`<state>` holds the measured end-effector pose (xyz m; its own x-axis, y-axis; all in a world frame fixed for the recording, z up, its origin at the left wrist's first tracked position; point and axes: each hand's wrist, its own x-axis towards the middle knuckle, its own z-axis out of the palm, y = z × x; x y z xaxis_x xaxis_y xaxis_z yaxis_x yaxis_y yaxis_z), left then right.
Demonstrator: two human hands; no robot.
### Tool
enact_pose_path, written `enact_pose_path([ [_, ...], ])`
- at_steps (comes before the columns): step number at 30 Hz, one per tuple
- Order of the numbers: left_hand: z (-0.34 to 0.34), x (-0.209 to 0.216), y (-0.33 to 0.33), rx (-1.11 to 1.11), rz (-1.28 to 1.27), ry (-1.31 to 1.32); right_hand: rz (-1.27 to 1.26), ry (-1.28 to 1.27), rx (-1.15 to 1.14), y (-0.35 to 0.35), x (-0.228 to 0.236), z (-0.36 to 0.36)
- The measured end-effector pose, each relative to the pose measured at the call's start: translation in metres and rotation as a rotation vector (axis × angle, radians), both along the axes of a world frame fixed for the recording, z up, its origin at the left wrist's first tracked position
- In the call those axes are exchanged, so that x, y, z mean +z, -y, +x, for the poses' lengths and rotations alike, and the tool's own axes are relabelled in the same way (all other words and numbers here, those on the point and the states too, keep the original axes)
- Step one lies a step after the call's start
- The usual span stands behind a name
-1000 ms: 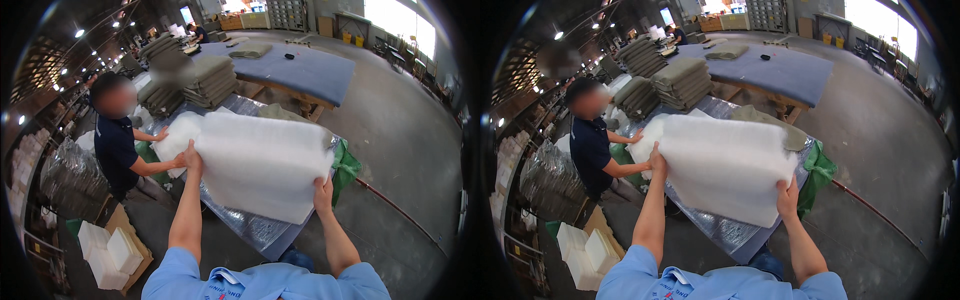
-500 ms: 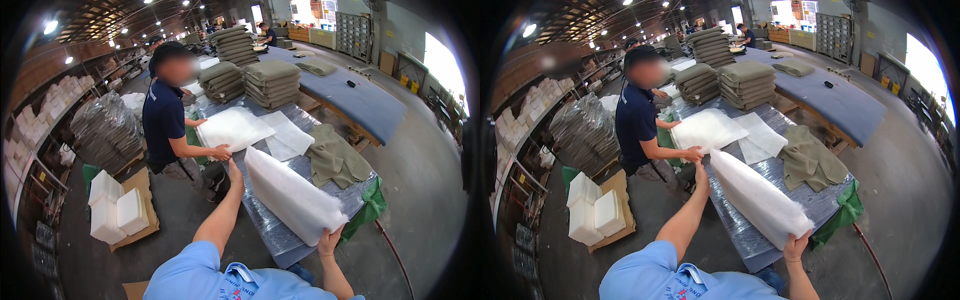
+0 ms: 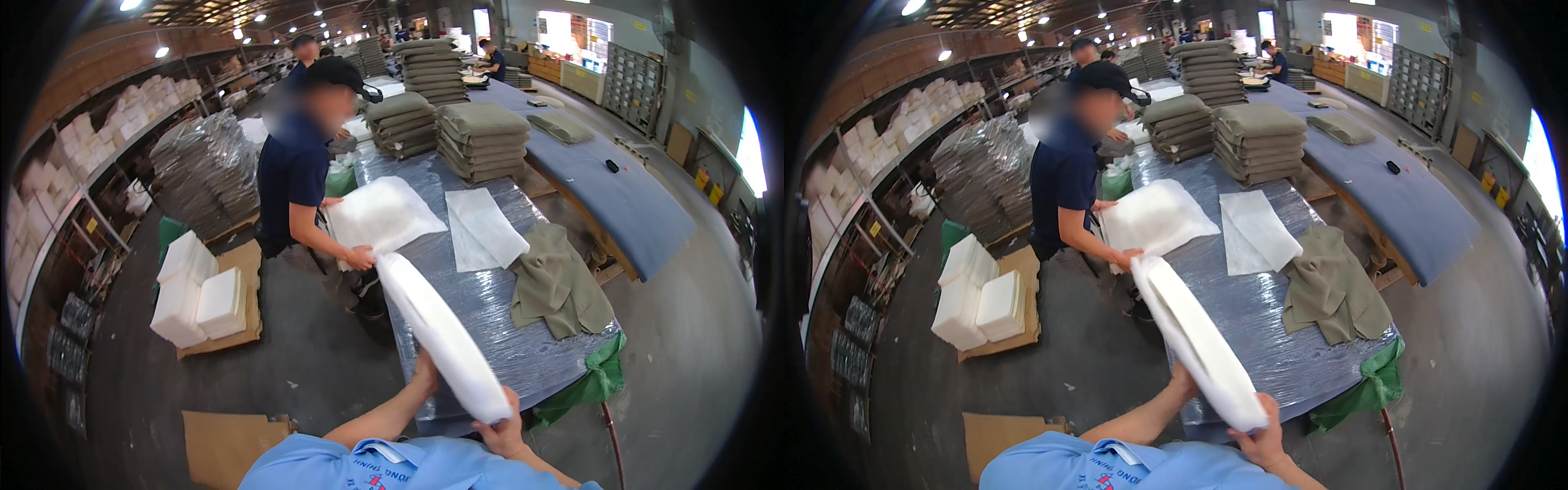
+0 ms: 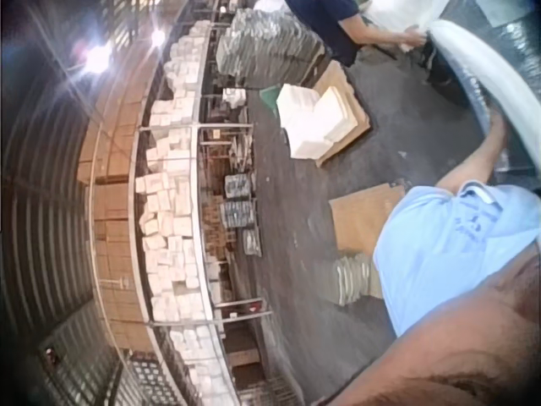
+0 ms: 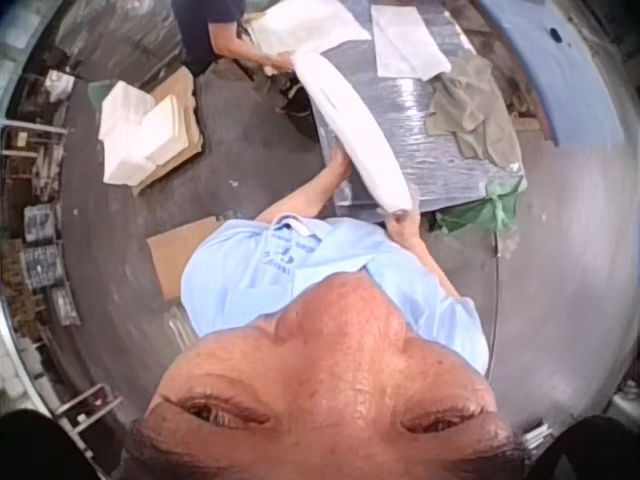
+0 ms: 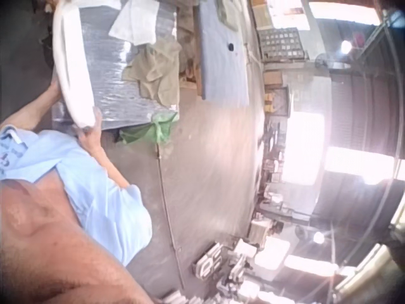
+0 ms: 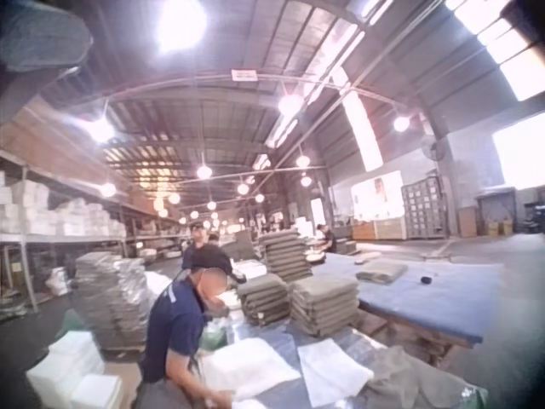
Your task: The person picks up white foam pads and wraps each one in a thin white sheet on a work table. The person smooths the sheet around the pad and places the wrapped pad on the table. Other workers are visible in the background handling similar items.
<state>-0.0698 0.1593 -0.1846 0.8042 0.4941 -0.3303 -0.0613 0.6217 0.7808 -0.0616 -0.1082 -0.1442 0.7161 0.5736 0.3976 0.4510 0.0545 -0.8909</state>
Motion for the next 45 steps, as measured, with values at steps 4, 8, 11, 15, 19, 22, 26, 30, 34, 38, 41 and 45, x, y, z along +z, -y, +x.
enact_pose_path([
  [4, -0.024, -0.007, 0.041, -0.126, -0.331, 0.121, -0.455, 0.072, 0.517, 0.03, 0.057, 0.058],
  [8, -0.046, 0.005, 0.062, -0.059, -0.366, 0.203, -0.539, -0.289, 0.87, 0.032, 0.05, 0.123],
  [11, -0.049, 0.021, 0.064, 0.023, -0.324, 0.246, -0.519, -0.347, 0.794, -0.011, 0.034, 0.159],
  [15, -0.033, 0.04, 0.07, 0.081, -0.297, 0.298, -0.256, -0.191, 0.679, -0.081, 0.016, 0.146],
  [19, -0.028, 0.046, 0.072, 0.124, -0.263, 0.316, -0.211, -0.154, 0.664, -0.117, 0.007, 0.12],
  [22, -0.04, 0.045, 0.072, 0.146, -0.261, 0.311, -0.221, -0.123, 0.651, -0.119, 0.002, 0.111],
  [26, -0.046, 0.043, 0.07, 0.168, -0.266, 0.311, -0.232, -0.105, 0.643, -0.119, 0.001, 0.109],
  [30, -0.042, 0.045, 0.068, 0.181, -0.26, 0.322, -0.229, -0.08, 0.638, -0.121, 0.002, 0.112],
  [34, -0.037, 0.045, 0.067, 0.177, -0.266, 0.33, -0.222, -0.055, 0.636, -0.117, 0.0, 0.118],
  [38, -0.037, 0.048, 0.058, 0.205, -0.251, 0.336, -0.334, 0.014, 0.75, -0.124, 0.021, 0.141],
  [41, -0.026, 0.059, 0.049, 0.231, -0.217, 0.371, -0.238, 0.002, 0.681, -0.15, 0.043, 0.156],
  [45, 0.0, 0.083, 0.034, 0.276, -0.146, 0.432, -0.055, -0.198, 0.631, -0.189, 0.054, 0.151],
])
